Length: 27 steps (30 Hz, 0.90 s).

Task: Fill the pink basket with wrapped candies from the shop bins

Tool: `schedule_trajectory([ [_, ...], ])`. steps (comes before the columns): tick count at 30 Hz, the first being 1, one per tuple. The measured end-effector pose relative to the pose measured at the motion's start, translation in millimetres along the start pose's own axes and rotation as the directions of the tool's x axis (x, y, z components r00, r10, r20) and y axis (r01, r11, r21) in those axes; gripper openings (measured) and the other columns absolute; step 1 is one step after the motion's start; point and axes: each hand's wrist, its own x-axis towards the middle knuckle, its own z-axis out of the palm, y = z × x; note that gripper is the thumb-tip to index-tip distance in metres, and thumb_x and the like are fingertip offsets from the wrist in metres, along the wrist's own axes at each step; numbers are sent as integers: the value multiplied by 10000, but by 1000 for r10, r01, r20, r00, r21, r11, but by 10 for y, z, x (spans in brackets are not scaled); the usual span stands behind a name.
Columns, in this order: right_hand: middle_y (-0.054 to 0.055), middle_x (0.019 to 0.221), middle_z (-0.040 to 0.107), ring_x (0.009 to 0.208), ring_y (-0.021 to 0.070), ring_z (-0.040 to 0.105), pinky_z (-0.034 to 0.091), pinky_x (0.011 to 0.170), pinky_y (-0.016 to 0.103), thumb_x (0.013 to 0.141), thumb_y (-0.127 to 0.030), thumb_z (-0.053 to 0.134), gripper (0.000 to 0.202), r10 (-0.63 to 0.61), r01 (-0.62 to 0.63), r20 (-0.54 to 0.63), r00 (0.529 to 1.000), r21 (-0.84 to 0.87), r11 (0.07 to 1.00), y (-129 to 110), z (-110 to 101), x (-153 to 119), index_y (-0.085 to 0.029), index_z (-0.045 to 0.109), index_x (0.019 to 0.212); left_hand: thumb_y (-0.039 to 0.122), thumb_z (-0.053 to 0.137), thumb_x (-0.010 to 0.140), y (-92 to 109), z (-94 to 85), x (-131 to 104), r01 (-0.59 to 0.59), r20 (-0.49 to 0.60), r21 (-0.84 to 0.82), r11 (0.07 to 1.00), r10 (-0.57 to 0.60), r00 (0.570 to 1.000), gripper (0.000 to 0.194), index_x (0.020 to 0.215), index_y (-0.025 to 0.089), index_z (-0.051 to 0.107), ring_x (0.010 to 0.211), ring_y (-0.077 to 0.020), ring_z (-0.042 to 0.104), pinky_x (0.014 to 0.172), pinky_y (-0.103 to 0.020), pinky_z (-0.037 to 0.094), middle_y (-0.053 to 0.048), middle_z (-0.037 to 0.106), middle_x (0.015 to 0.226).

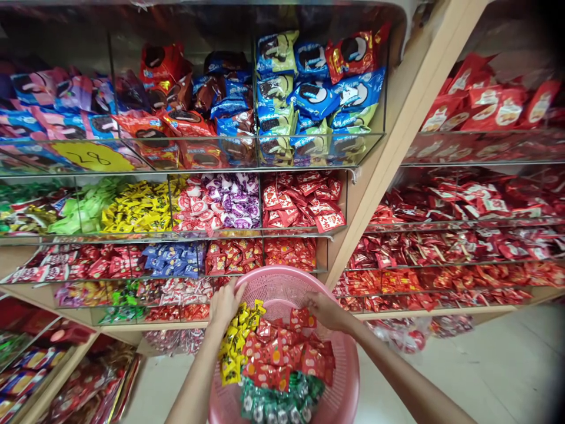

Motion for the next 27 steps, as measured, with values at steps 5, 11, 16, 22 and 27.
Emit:
schedule_trajectory([
  [5, 87, 810, 641, 771, 183, 569, 411, 693, 285, 715, 3, 342, 295, 8, 10, 48, 999, -363, 932, -14, 7, -17, -128, 582, 826, 545, 242, 858, -15, 24, 10, -23, -21, 5, 1000, 23, 1000, 488, 1114, 242, 525, 833, -219, 619, 705, -282, 398, -104, 666, 910],
  [11, 155, 954, 624, 865, 207, 576, 410, 720, 275, 721, 52, 346, 410, 97, -16, 68, 993, -733, 680, -159, 70, 51, -88, 535, 1057, 543, 228, 860, -15, 29, 11, -22, -20, 27, 999, 23, 1000, 491, 1104, 240, 528, 828, -225, 623, 675, -273, 399, -103, 668, 885],
  [16, 160, 995, 624, 919, 227, 584, 427, 736, 283, 766, 28, 320, 400, 195, -29, 123, 973, -775, 631, -182, 147, 85, -85, 549, 1073, 558, 210, 856, -23, 39, 15, -34, -26, 40, 999, 35, 999, 509, 1090, 244, 535, 814, -234, 625, 677, -285, 404, -104, 672, 869],
  [22, 148, 1006, 626, 919, 237, 589, 441, 742, 302, 742, 35, 359, 417, 195, -33, 122, 973, -765, 643, -45, 212, 69, -90, 535, 1099, 557, 219, 854, -39, 53, 24, -22, -27, 37, 999, 23, 999, 512, 1095, 236, 537, 807, -239, 625, 675, -286, 399, -112, 669, 871],
  [27, 174, 990, 618, 969, 268, 557, 418, 810, 372, 789, -24, 378, 356, 92, -26, 37, 995, -798, 602, 72, 342, 70, -111, 554, 1086, 558, 214, 855, -40, 56, 20, -37, -35, 31, 999, 39, 999, 510, 1088, 237, 535, 797, -241, 627, 670, -291, 402, -111, 671, 869],
])
